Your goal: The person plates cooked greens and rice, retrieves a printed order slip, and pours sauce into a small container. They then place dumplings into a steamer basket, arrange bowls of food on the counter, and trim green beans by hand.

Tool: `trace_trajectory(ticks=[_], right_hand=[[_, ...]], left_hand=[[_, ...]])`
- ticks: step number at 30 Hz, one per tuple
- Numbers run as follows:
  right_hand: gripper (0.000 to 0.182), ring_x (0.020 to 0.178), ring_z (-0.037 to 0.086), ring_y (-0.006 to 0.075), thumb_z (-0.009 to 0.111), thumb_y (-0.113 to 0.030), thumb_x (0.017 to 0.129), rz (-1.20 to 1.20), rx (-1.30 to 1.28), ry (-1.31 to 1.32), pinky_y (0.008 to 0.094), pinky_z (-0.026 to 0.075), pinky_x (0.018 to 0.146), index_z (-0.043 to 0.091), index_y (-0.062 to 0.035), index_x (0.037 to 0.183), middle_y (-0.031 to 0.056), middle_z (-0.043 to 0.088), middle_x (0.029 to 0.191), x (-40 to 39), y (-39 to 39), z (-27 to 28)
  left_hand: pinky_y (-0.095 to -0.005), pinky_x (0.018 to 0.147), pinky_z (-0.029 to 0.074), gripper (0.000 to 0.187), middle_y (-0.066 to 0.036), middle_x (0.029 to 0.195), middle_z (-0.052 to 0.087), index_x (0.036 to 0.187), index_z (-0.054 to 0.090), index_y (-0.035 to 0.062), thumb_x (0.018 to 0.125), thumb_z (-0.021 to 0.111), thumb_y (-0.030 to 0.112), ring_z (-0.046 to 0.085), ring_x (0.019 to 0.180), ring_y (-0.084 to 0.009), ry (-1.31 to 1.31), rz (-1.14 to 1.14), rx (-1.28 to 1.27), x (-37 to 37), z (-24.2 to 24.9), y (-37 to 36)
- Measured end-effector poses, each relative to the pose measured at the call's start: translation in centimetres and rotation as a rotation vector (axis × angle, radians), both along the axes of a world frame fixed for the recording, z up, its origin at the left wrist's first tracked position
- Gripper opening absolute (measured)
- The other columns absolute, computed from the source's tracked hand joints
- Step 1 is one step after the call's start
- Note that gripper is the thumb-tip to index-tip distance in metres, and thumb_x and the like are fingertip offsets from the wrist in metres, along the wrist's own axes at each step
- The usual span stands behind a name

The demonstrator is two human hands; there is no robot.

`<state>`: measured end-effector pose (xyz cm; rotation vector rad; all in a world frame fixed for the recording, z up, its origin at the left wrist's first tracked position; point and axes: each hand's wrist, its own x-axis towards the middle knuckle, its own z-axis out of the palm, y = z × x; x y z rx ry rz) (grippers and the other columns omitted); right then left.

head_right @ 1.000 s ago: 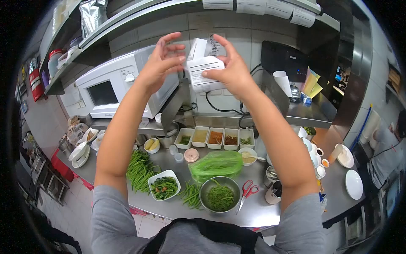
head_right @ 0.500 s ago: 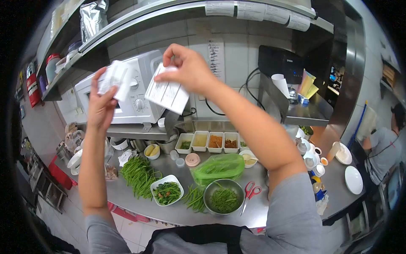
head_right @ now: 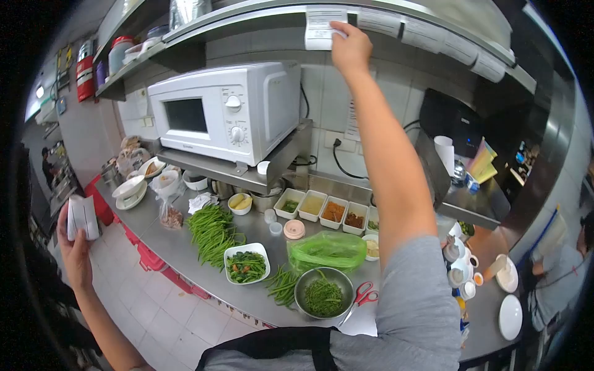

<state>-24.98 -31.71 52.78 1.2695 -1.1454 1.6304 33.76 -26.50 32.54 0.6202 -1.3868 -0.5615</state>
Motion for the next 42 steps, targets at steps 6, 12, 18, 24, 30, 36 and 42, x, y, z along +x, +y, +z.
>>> trace_trajectory(ticks=[6, 12, 18, 24, 30, 36, 42], right_hand=[[0.034, 0.069, 0.058, 0.0156, 0.05, -0.009, 0.076, 0.144, 0.21, -0.286, 0.0303, 0.046, 0.068, 0.064, -0.0109, 0.107, 0.0086, 0.066, 0.086, 2.5, 2.7, 2.4], [0.037, 0.088, 0.058, 0.0257, 0.05, -0.026, 0.083, -0.209, 0.156, 0.168, 0.038, 0.044, 0.079, 0.055, -0.0134, 0.117, 0.0105, 0.061, 0.102, -5.1, -3.2, 5.9], [0.037, 0.088, 0.053, 0.0378, 0.067, -0.027, 0.071, -0.936, -0.547, 0.529, 0.049, 0.042, 0.078, 0.058, 0.0021, 0.093, 0.0229, 0.056, 0.094, 6.4, 3.2, 1.3], [0.025, 0.093, 0.054, 0.0287, 0.049, -0.024, 0.09, -0.074, -0.597, 1.061, 0.0386, 0.046, 0.076, 0.054, 0.0001, 0.092, 0.0209, 0.056, 0.098, 25.1, 12.1, -1.6], [0.029, 0.101, 0.052, 0.0299, 0.04, -0.034, 0.094, 0.558, -1.286, 0.614, 0.0427, 0.04, 0.085, 0.052, -0.0089, 0.103, 0.0107, 0.057, 0.104, 44.6, 4.7, -9.5], [0.042, 0.102, 0.052, 0.0314, 0.035, -0.026, 0.088, 0.958, -0.69, 0.483, 0.0429, 0.035, 0.094, 0.053, -0.0001, 0.116, 0.0189, 0.055, 0.115, 57.6, -11.4, -14.9], [0.051, 0.103, 0.051, 0.0278, 0.048, -0.031, 0.082, 1.718, 0.231, -0.038, 0.0394, 0.039, 0.09, 0.045, 0.0053, 0.117, 0.0185, 0.052, 0.112, 81.5, -25.5, -28.8]], left_hand=[[-0.0291, 0.094, 0.038, 0.073, -0.009, 0.119, 0.049, 0.132, 0.036, 0.0069, 0.067, 0.068, 0.014, 0.052, 0.106, -0.0188, -0.056, 0.213, 0.129, 4.1, -4.1, 6.4], [-0.0198, 0.047, 0.031, 0.056, 0.005, 0.063, 0.042, 0.12, 0.043, 0.013, 0.071, 0.067, 0.004, 0.037, 0.053, -0.005, -0.002, 0.822, 0.277, 12.3, -5.6, 7.8], [-0.0193, 0.051, 0.043, 0.043, -0.001, 0.068, 0.054, 0.107, 0.048, 0.0067, 0.07, 0.07, -0.001, 0.052, 0.06, -0.0073, 0.256, 0.976, 0.292, 26.3, -9.8, 6.9], [-0.0243, 0.073, 0.05, 0.048, -0.008, 0.114, 0.056, 0.124, 0.051, 0.0086, 0.08, 0.053, -0.009, 0.058, 0.092, -0.0143, 0.282, 0.7, 0.239, 37.2, -10.9, 5.3], [-0.0286, 0.089, 0.045, 0.067, -0.01, 0.128, 0.047, 0.133, 0.041, 0.01, 0.07, 0.037, -0.014, 0.052, 0.112, -0.0195, 0.355, 0.444, 0.304, 44.9, -9.7, 2.7], [-0.0271, 0.089, 0.044, 0.07, -0.009, 0.128, 0.045, 0.136, 0.037, 0.0105, 0.07, 0.036, -0.012, 0.052, 0.109, -0.0175, 0.196, 0.439, 0.406, 52.1, -8.6, -1.5], [-0.0292, 0.095, 0.039, 0.073, -0.009, 0.129, 0.044, 0.137, 0.034, 0.0114, 0.069, 0.037, -0.016, 0.049, 0.112, -0.0173, 0.083, 0.43, 0.455, 58.1, -8.8, -10.0]])
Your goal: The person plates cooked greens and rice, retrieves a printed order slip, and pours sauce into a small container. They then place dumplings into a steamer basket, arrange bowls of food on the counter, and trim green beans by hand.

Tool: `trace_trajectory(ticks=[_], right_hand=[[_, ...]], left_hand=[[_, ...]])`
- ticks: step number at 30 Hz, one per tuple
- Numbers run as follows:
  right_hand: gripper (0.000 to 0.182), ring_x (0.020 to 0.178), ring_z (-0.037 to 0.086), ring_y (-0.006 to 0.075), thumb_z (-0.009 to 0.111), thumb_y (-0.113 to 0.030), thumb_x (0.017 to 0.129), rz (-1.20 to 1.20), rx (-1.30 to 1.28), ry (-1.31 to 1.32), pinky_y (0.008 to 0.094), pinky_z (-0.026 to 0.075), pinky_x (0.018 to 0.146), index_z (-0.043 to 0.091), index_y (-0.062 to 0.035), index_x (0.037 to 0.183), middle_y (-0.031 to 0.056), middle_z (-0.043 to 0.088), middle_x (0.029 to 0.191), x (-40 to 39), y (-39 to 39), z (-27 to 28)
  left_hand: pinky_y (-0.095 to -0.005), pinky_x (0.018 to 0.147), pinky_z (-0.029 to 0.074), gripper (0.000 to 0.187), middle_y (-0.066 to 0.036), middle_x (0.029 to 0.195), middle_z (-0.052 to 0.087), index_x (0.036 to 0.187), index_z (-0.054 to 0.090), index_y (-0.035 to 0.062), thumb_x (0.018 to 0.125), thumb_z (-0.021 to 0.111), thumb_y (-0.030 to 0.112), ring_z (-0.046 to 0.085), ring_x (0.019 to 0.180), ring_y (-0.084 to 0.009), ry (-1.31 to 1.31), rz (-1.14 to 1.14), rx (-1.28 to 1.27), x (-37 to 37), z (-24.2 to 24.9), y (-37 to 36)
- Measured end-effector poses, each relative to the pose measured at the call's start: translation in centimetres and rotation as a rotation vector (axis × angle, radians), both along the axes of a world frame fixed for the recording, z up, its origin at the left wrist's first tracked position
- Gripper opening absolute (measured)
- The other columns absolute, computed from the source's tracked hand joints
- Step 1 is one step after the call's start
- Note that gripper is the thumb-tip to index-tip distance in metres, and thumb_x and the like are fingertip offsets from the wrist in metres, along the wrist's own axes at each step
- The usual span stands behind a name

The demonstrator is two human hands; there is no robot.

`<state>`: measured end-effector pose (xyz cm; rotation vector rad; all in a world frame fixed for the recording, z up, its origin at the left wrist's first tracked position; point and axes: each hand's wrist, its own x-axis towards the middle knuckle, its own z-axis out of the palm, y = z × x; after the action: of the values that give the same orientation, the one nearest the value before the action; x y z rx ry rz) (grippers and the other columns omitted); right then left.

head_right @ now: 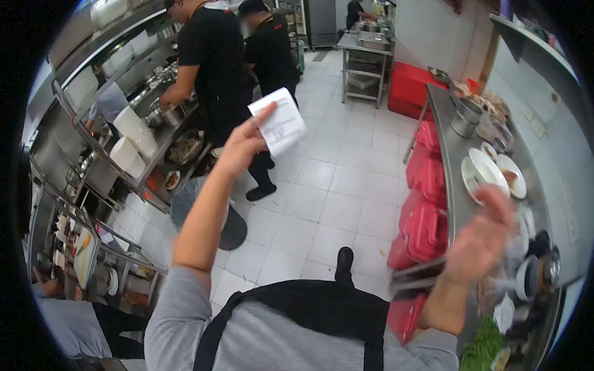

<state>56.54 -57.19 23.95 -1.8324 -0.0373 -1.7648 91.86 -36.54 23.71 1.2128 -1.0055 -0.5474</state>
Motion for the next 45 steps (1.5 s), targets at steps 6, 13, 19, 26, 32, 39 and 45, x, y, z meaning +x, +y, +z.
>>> trace_trajectory(ticks=[6, 13, 19, 26, 32, 39, 45], right_hand=[[0.053, 0.104, 0.05, 0.0208, 0.063, -0.022, 0.08, 1.385, 1.203, 0.233, 0.0347, 0.041, 0.085, 0.038, -0.0077, 0.125, 0.0112, 0.051, 0.115, 23.5, -5.9, -8.3], [0.022, 0.08, 0.059, 0.0142, 0.059, 0.003, 0.079, 1.273, 1.094, 0.48, 0.0288, 0.048, 0.072, 0.055, -0.003, 0.101, 0.0076, 0.062, 0.091, 43.4, -15.8, -9.1], [0.012, 0.074, 0.061, 0.0131, 0.06, 0.005, 0.078, 1.21, 0.645, 0.751, 0.0258, 0.05, 0.067, 0.059, -0.0003, 0.089, 0.006, 0.063, 0.081, 57.7, -19.0, -8.7], [0.022, 0.074, 0.063, 0.0235, 0.055, 0.012, 0.064, 0.828, -0.375, 0.265, 0.0298, 0.052, 0.065, 0.062, -0.0018, 0.08, 0.0095, 0.062, 0.081, 77.6, -22.9, -3.5], [0.004, 0.074, 0.056, 0.0073, 0.06, -0.002, 0.08, 1.053, 0.306, 0.351, 0.0226, 0.046, 0.065, 0.058, -0.0006, 0.084, 0.0022, 0.06, 0.08, 98.9, -28.1, 3.0], [0.026, 0.094, 0.057, 0.0262, 0.056, 0.006, 0.08, 1.844, 0.973, 0.233, 0.0379, 0.047, 0.083, 0.046, 0.0026, 0.103, 0.0159, 0.056, 0.1, 128.0, -19.5, 11.1], [0.028, 0.079, 0.061, 0.0252, 0.054, 0.01, 0.076, 1.822, 1.436, 0.306, 0.0358, 0.051, 0.063, 0.049, 0.0006, 0.102, 0.0129, 0.059, 0.093, 154.4, -7.4, 11.6]], left_hand=[[-0.0279, 0.088, 0.041, 0.077, -0.009, 0.12, 0.048, 0.138, 0.034, 0.019, 0.07, 0.04, -0.017, 0.049, 0.106, -0.0176, -0.455, -0.019, 0.096, 2.6, -0.8, -11.7], [-0.0288, 0.084, 0.043, 0.066, -0.01, 0.121, 0.049, 0.137, 0.03, 0.004, 0.078, 0.059, 0.0, 0.05, 0.104, -0.0159, -0.054, 0.144, -0.077, 15.4, -1.9, -17.2], [-0.0208, 0.063, 0.044, 0.025, -0.002, 0.077, 0.058, 0.095, 0.062, -0.0009, 0.071, 0.065, -0.004, 0.057, 0.07, -0.0097, 0.082, 0.581, 0.145, 28.0, -3.8, -17.0], [-0.0211, 0.06, 0.046, 0.016, -0.005, 0.08, 0.059, 0.086, 0.062, -0.0009, 0.072, 0.063, -0.009, 0.058, 0.068, -0.0093, -0.188, 0.715, -0.075, 46.7, -3.3, -17.2], [-0.0237, 0.074, 0.047, 0.032, -0.01, 0.098, 0.061, 0.11, 0.053, -0.0003, 0.079, 0.06, -0.002, 0.059, 0.085, -0.0136, -0.084, 0.843, -0.05, 58.4, -1.2, -19.1], [-0.0259, 0.076, 0.048, 0.021, -0.012, 0.093, 0.06, 0.098, 0.06, -0.0023, 0.077, 0.06, -0.002, 0.059, 0.086, -0.0161, -0.159, 1.091, 0.069, 62.3, -3.2, -20.4], [-0.0262, 0.069, 0.047, 0.02, -0.014, 0.087, 0.063, 0.091, 0.063, -0.0023, 0.072, 0.065, 0.0, 0.06, 0.078, -0.0169, -0.335, 1.51, 0.223, 65.9, -2.0, -24.1]])
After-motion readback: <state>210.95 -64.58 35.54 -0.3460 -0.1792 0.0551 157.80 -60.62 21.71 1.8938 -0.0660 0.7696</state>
